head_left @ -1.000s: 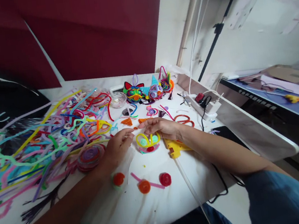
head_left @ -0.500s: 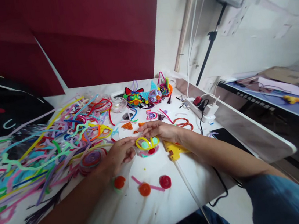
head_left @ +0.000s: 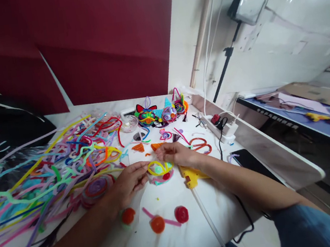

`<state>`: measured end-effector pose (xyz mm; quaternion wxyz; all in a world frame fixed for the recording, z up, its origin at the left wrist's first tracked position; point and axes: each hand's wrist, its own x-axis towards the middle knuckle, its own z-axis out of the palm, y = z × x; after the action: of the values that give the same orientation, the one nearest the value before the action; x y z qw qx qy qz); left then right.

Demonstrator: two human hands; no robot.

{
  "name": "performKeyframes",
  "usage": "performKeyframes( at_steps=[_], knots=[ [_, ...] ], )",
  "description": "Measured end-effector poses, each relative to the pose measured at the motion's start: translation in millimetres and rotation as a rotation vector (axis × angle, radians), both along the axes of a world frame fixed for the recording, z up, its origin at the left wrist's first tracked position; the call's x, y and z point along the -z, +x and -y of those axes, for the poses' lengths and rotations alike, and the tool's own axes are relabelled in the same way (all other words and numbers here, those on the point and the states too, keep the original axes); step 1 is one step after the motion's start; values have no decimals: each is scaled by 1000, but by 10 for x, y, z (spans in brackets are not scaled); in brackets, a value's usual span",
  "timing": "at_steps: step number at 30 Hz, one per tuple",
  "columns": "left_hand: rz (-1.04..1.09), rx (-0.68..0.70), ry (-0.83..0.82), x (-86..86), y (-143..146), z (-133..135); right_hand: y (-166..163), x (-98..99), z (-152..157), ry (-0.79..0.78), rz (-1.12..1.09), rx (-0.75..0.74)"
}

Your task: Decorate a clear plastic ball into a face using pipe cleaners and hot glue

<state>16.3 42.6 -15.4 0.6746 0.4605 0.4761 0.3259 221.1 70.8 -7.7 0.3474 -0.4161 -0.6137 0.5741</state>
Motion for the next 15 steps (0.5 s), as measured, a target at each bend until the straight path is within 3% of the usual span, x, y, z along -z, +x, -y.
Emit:
performKeyframes(
  at_steps=[10, 15],
  knots=[
    [28, -51, -52, 24, -6, -35, 151, -267, 162, 230, 376, -218],
    [0, -46, -72, 45, -6, -35, 163, -156, 210, 487, 500, -292]
  ],
)
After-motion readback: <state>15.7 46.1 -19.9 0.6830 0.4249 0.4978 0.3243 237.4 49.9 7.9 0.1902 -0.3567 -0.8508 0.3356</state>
